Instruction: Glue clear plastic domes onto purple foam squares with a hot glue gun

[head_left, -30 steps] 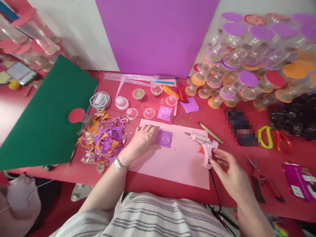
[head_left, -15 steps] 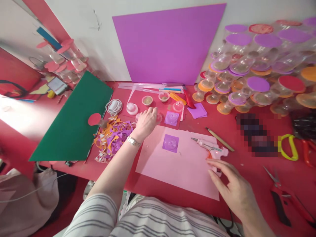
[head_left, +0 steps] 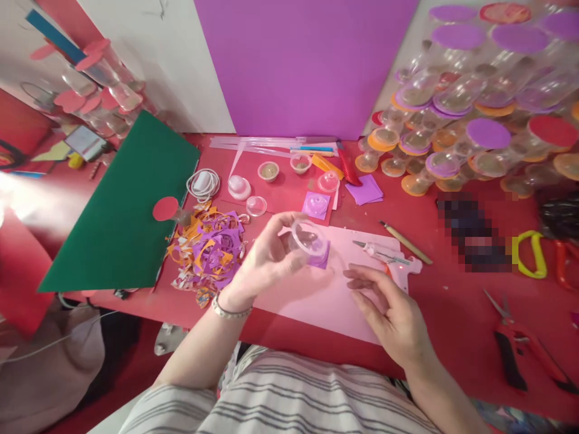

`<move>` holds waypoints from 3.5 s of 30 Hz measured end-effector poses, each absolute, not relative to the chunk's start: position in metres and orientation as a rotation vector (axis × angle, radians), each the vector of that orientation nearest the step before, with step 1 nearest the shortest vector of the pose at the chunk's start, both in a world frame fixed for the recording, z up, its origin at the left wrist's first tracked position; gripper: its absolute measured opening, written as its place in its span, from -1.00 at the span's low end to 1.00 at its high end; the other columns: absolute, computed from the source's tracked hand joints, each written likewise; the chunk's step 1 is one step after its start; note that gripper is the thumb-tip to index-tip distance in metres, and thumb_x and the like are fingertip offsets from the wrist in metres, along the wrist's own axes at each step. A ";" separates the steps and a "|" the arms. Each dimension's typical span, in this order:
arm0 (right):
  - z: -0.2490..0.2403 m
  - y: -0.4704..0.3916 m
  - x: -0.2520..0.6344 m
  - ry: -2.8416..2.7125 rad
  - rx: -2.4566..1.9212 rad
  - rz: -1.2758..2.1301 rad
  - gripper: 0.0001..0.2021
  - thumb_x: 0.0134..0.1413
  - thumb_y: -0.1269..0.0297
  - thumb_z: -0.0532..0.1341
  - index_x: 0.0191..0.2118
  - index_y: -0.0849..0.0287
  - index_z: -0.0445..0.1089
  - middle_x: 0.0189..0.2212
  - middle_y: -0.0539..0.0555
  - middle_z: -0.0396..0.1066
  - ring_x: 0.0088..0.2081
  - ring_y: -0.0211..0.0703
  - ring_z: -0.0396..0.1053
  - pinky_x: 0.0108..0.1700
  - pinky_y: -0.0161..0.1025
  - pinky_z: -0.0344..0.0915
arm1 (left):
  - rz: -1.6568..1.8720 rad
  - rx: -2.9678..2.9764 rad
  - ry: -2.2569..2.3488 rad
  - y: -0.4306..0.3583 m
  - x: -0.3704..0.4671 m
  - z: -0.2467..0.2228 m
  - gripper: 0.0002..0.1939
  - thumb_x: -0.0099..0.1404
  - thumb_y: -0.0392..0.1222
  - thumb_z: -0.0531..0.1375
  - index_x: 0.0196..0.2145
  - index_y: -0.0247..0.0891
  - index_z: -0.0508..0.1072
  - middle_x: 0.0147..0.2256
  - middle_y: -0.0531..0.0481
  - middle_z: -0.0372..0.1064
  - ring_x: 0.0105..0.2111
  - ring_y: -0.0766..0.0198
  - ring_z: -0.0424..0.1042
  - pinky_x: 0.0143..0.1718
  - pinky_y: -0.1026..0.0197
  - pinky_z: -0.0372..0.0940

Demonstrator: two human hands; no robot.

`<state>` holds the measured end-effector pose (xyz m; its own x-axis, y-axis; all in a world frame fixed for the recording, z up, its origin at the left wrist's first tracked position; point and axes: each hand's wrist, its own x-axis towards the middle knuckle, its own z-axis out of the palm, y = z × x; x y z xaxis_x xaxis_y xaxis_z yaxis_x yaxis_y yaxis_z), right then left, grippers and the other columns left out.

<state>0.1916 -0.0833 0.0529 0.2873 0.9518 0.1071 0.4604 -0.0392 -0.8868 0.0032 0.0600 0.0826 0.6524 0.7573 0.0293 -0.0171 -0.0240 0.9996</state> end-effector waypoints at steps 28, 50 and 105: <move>0.023 -0.030 0.165 -1.578 -1.613 0.074 -0.44 0.22 0.04 0.20 0.25 0.17 0.22 -0.20 0.18 0.45 -0.16 0.00 0.42 -0.17 -0.06 0.45 | 0.803 2.141 0.859 0.035 0.022 0.035 -0.49 0.30 -0.24 0.20 0.15 -0.20 0.13 -0.05 -0.15 0.39 -0.05 0.11 0.40 -0.09 0.07 0.33; 0.021 -0.028 0.163 -1.542 -1.686 0.137 -0.46 0.24 0.02 0.18 0.25 0.15 0.23 -0.17 0.17 0.46 -0.16 -0.03 0.43 -0.19 -0.09 0.47 | 0.768 2.099 0.861 0.039 0.024 0.029 -0.51 0.30 -0.24 0.18 0.13 -0.22 0.13 -0.06 -0.18 0.37 -0.04 0.06 0.40 -0.08 0.03 0.36; 0.021 -0.026 0.165 -1.566 -1.689 0.189 -0.53 0.21 0.10 0.22 0.18 0.15 0.26 -0.14 0.19 0.49 -0.15 0.00 0.48 -0.19 -0.03 0.50 | 0.711 2.174 0.857 0.041 0.022 0.028 -0.48 0.24 -0.32 0.13 0.14 -0.21 0.09 -0.05 -0.21 0.38 0.02 0.03 0.40 -0.02 0.00 0.28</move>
<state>0.1645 -0.0264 0.0209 0.2203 0.8896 0.4001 0.7686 0.0942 -0.6327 0.0221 0.0408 0.0278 0.6334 0.7384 0.2314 0.3639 -0.5481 0.7531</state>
